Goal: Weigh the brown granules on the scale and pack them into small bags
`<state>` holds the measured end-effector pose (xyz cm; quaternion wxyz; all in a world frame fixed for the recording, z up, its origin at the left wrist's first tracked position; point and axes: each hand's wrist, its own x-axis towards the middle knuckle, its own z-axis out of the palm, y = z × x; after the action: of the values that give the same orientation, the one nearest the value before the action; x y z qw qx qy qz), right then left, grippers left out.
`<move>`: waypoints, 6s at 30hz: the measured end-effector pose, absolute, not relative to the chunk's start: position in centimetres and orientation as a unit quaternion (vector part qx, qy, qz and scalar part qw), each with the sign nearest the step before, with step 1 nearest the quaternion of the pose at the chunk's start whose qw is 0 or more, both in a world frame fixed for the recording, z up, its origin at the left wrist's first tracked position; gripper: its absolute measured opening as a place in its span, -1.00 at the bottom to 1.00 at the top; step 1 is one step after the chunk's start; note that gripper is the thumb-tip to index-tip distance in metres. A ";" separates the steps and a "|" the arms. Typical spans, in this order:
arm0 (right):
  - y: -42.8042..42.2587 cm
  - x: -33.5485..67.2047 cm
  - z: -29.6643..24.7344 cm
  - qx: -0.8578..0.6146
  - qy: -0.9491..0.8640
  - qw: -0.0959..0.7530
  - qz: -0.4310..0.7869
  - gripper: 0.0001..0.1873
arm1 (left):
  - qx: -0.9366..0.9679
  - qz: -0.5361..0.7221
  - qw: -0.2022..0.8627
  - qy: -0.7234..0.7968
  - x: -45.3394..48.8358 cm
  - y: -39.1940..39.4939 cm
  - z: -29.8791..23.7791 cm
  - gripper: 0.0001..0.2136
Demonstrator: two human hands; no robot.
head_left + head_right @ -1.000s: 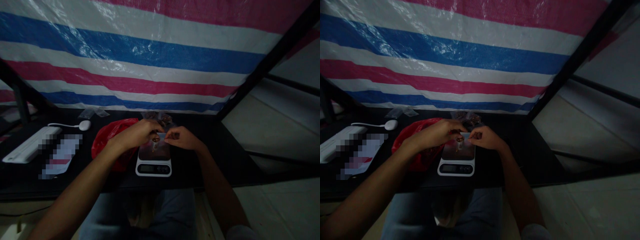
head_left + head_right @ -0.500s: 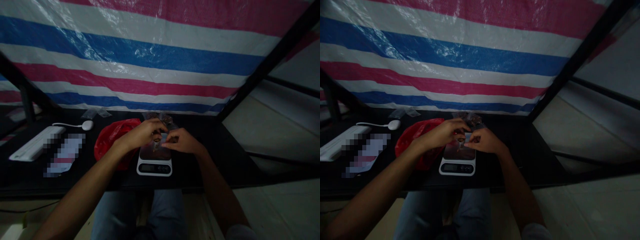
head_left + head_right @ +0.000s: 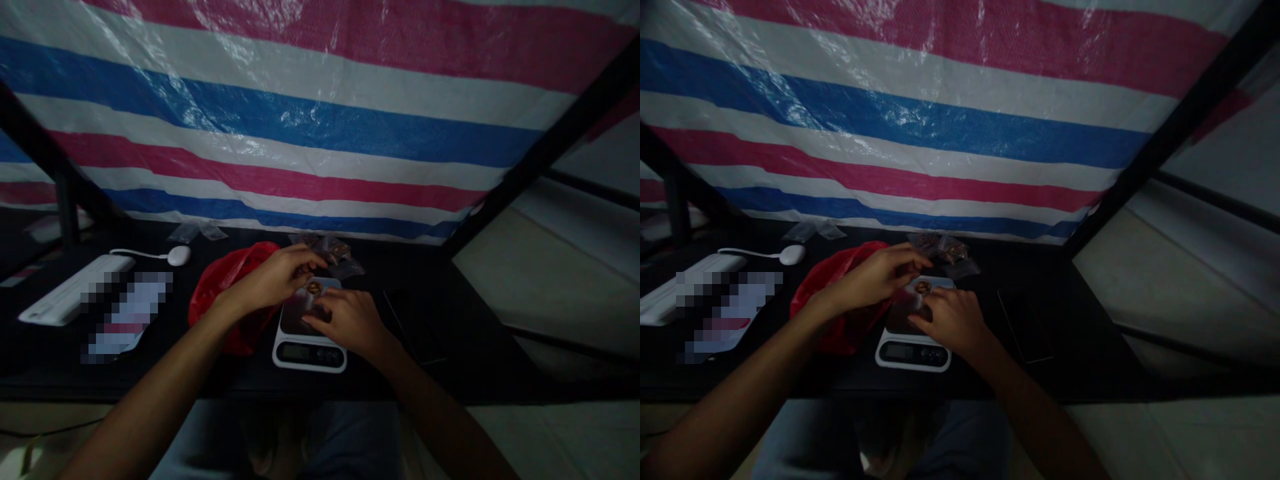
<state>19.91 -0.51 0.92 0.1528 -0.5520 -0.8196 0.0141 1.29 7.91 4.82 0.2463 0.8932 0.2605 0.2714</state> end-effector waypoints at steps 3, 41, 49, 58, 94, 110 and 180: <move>-0.5 20.0 1.0 -0.547 -0.821 0.154 0.058 -0.83 | 0.891 0.248 0.252 0.286 0.4 8.4 4.5 -0.75; 0.1 22.2 1.6 -0.379 -0.867 0.201 0.254 -0.89 | 0.879 0.085 0.213 0.418 -5.0 5.9 6.2 -0.75; 0.0 22.2 1.6 -0.354 -0.864 0.266 0.241 -0.82 | 0.822 -0.039 0.224 0.522 -6.8 6.6 2.9 -0.72; 1.5 21.4 0.5 -0.408 -0.773 0.473 0.116 -0.89 | 0.854 -0.009 0.191 0.483 -6.8 7.2 1.8 -0.77; 2.7 22.3 -0.4 -0.434 -0.759 0.474 0.104 -0.86 | 0.909 0.174 0.283 0.253 1.6 7.8 7.1 -0.85; 2.4 23.7 0.3 -0.446 -0.775 0.404 0.196 -0.92 | 0.901 0.199 0.286 0.259 1.9 7.3 5.0 -0.83; 0.2 21.4 6.4 -0.423 -0.740 0.519 -0.064 -0.86 | 0.848 0.400 0.189 0.292 1.0 4.0 6.5 -0.32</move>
<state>21.42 0.15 6.44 0.5194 -0.4225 -0.7400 -0.0635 0.96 3.97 6.51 0.1891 0.8480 0.2918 0.4001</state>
